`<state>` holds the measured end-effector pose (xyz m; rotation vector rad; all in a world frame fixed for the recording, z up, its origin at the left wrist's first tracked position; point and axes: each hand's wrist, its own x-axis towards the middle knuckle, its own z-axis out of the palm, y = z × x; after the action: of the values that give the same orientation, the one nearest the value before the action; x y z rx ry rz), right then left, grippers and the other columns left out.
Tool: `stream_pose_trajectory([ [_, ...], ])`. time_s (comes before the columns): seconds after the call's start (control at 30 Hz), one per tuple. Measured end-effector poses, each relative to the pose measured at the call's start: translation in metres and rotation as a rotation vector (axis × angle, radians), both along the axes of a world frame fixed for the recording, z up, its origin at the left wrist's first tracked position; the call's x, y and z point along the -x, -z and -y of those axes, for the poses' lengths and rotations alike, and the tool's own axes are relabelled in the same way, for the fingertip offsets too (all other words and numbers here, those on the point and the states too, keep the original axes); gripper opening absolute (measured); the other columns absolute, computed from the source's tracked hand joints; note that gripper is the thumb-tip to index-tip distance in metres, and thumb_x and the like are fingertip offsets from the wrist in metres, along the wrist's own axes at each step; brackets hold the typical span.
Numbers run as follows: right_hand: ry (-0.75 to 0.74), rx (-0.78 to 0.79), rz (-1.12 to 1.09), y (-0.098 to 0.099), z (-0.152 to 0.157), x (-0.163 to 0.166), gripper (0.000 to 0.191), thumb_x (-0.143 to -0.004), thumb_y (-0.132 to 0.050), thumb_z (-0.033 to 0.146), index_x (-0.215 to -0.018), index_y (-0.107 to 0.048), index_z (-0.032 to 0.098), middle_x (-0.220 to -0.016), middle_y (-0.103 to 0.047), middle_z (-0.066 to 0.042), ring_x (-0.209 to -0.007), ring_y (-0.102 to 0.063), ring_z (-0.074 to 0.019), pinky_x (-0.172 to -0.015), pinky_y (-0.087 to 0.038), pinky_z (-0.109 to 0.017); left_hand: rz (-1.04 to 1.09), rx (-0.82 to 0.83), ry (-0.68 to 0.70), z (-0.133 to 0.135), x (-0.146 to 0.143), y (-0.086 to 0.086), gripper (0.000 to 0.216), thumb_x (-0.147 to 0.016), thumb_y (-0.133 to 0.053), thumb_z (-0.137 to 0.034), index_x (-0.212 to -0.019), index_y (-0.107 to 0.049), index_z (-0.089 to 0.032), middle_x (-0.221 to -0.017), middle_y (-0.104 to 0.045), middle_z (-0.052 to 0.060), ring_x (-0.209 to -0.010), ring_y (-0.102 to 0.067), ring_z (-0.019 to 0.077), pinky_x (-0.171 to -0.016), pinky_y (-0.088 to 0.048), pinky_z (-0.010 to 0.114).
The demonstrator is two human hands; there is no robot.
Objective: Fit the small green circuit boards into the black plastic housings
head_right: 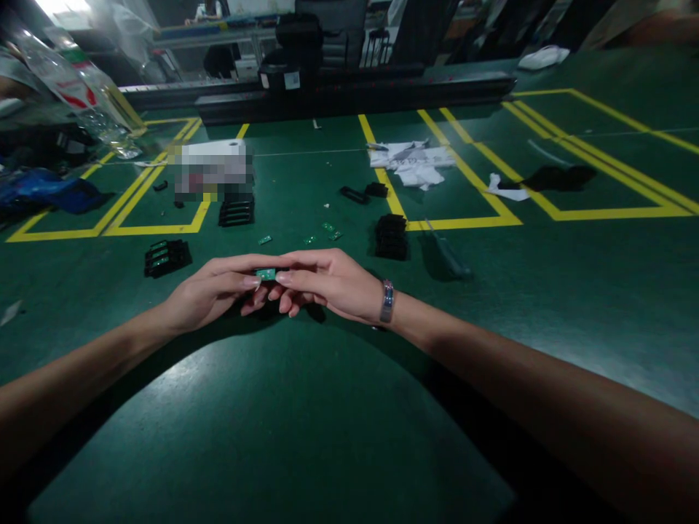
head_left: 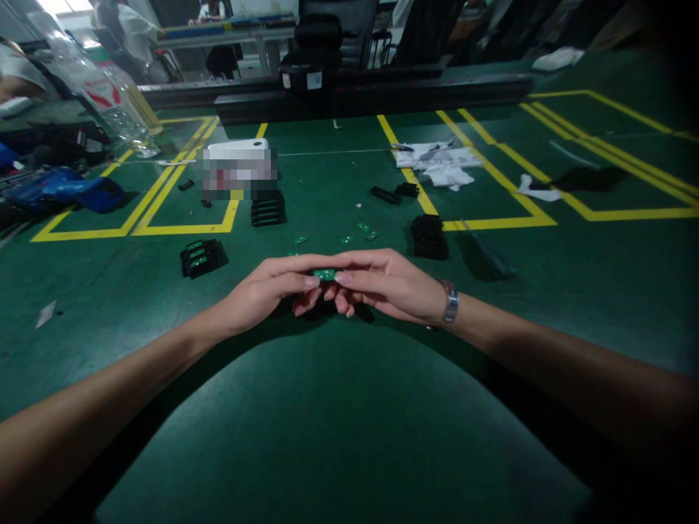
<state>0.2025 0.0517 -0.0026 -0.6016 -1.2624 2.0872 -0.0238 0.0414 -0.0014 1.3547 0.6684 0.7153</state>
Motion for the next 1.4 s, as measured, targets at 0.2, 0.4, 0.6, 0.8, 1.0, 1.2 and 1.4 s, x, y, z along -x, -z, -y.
stream_pose_trajectory([
  [0.2,-0.002,0.01,-0.01,0.0006,-0.0004,-0.0002,0.032,-0.088,-0.074,0.018,-0.119,-0.071,0.01,-0.086,-0.074,-0.008,-0.071,-0.071,-0.0123,-0.064,-0.058,-0.022,0.038,0.016,0.023,-0.0005,0.0007,0.0001,0.041,-0.094,-0.059,-0.02,-0.134,-0.066,-0.024,-0.087,-0.066,0.004,-0.066,-0.054,0.0102,-0.057,-0.04,0.022],
  [0.4,-0.003,0.017,-0.002,0.0,-0.0001,-0.0002,0.033,-0.088,-0.075,0.019,-0.119,-0.071,0.01,-0.087,-0.074,-0.008,-0.071,-0.072,-0.0126,-0.064,-0.058,-0.023,0.041,0.015,0.03,0.0003,0.0,-0.0008,0.041,-0.094,-0.059,-0.02,-0.134,-0.066,-0.026,-0.087,-0.066,0.004,-0.066,-0.054,0.0104,-0.056,-0.04,0.022],
  [0.6,-0.006,0.023,-0.012,-0.0006,0.0007,0.0005,0.028,-0.087,-0.075,0.018,-0.114,-0.072,0.01,-0.085,-0.075,-0.008,-0.071,-0.072,-0.0129,-0.063,-0.058,-0.022,0.032,-0.023,0.017,0.0005,-0.0005,-0.0001,0.037,-0.098,-0.056,-0.024,-0.133,-0.067,-0.024,-0.085,-0.067,0.004,-0.068,-0.055,0.0105,-0.058,-0.041,0.021],
  [0.8,-0.012,0.023,-0.022,0.0011,0.0002,0.0009,0.029,-0.087,-0.076,0.019,-0.115,-0.072,0.009,-0.085,-0.074,-0.008,-0.07,-0.072,-0.0127,-0.062,-0.057,-0.022,0.04,-0.02,0.019,-0.0002,-0.0002,0.0012,0.037,-0.097,-0.058,-0.024,-0.133,-0.067,-0.024,-0.085,-0.066,0.004,-0.066,-0.055,0.0098,-0.057,-0.041,0.021],
  [1.0,-0.012,0.014,-0.015,0.0016,0.0,0.0,0.03,-0.087,-0.077,0.02,-0.115,-0.072,0.011,-0.086,-0.074,-0.008,-0.072,-0.072,-0.0134,-0.063,-0.058,-0.023,0.017,-0.053,0.008,0.0011,0.0006,0.0015,0.039,-0.096,-0.06,-0.025,-0.135,-0.065,-0.023,-0.083,-0.066,0.004,-0.065,-0.055,0.0103,-0.057,-0.041,0.021],
  [1.2,-0.012,0.007,-0.022,0.0017,0.0003,0.0002,0.028,-0.087,-0.076,0.019,-0.114,-0.072,0.01,-0.086,-0.074,-0.008,-0.071,-0.072,-0.0133,-0.063,-0.057,-0.023,0.008,-0.062,-0.005,0.0015,0.0002,0.0022,0.04,-0.096,-0.061,-0.026,-0.135,-0.065,-0.022,-0.083,-0.066,0.004,-0.065,-0.055,0.0101,-0.056,-0.041,0.021],
  [1.4,-0.017,0.012,-0.023,0.0016,0.0001,0.0009,0.026,-0.088,-0.075,0.018,-0.112,-0.071,0.01,-0.085,-0.074,-0.008,-0.071,-0.072,-0.0133,-0.063,-0.058,-0.023,0.014,-0.066,-0.003,0.0008,0.0007,0.0032,0.038,-0.097,-0.06,-0.025,-0.135,-0.066,-0.023,-0.081,-0.066,0.004,-0.065,-0.055,0.0101,-0.056,-0.041,0.02],
])
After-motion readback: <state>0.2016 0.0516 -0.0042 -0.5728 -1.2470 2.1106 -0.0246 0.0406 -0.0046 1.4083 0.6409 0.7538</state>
